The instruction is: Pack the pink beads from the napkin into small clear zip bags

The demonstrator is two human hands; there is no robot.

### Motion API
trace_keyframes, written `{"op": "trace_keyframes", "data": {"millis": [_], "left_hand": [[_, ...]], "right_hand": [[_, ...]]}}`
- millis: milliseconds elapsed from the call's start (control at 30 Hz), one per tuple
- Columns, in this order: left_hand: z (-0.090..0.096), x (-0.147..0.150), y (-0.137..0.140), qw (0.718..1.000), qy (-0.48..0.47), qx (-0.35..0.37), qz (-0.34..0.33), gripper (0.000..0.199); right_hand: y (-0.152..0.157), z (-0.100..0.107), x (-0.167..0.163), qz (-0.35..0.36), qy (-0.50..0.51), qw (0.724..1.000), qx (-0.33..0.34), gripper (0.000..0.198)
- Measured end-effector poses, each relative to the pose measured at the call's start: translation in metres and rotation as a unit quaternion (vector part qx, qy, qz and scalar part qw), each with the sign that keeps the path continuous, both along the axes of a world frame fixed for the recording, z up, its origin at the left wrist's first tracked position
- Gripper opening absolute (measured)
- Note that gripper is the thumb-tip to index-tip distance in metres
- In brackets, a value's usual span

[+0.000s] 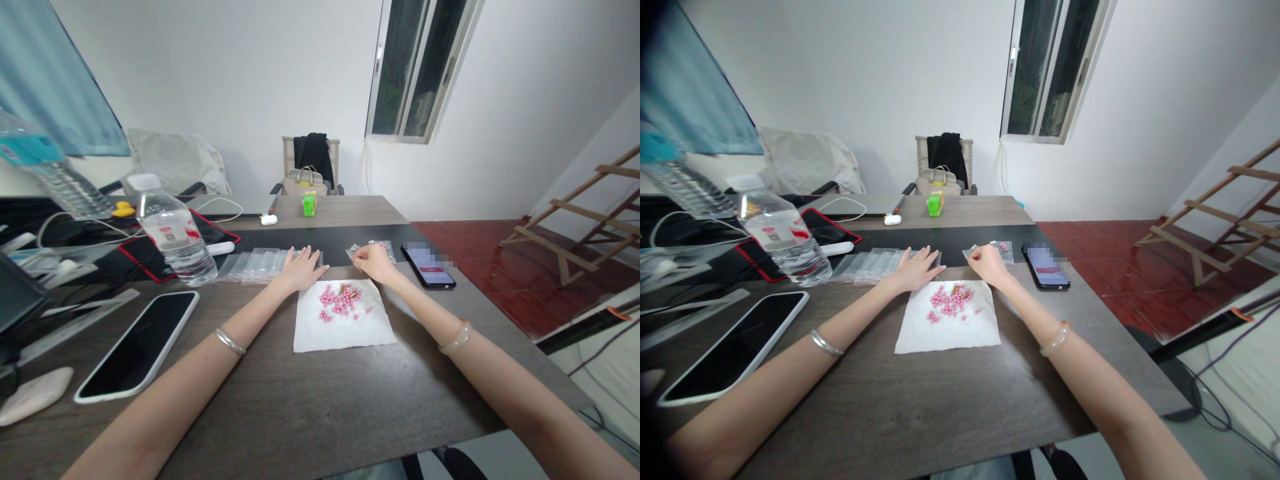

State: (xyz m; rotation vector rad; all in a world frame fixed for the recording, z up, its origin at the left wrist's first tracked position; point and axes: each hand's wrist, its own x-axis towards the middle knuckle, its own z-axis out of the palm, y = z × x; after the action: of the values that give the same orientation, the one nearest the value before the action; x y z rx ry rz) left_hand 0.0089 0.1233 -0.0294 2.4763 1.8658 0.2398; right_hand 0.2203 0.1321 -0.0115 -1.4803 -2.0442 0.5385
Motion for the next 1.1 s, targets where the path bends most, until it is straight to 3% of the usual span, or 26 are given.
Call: {"op": "trace_keyframes", "data": {"millis": [167,433,667,933,1100], "left_hand": [[0.017,0.013,-0.012,0.995,-0.048,0.081,-0.027,0.037],[0.028,0.036,-0.028,0.977,-0.172,0.08,-0.094,0.022],[0.026,0.038,-0.029,0.979,-0.171,0.074,-0.086,0.031],[0.031,0.044,-0.038,0.982,-0.139,0.104,-0.08,0.033],[0.038,0.049,-0.048,0.982,-0.107,0.141,-0.069,0.034]], "right_hand": [[-0.003,-0.018,-0.003,-0.04,0.138,0.989,0.039,0.025],[-0.02,-0.014,-0.02,0.013,0.242,0.967,0.076,0.015],[-0.024,-0.014,-0.018,0.029,0.194,0.975,0.102,0.014],[-0.039,-0.005,-0.019,0.066,0.005,0.984,0.168,0.017],[-0.041,-0.002,-0.019,0.044,-0.028,0.981,0.185,0.017]]}}
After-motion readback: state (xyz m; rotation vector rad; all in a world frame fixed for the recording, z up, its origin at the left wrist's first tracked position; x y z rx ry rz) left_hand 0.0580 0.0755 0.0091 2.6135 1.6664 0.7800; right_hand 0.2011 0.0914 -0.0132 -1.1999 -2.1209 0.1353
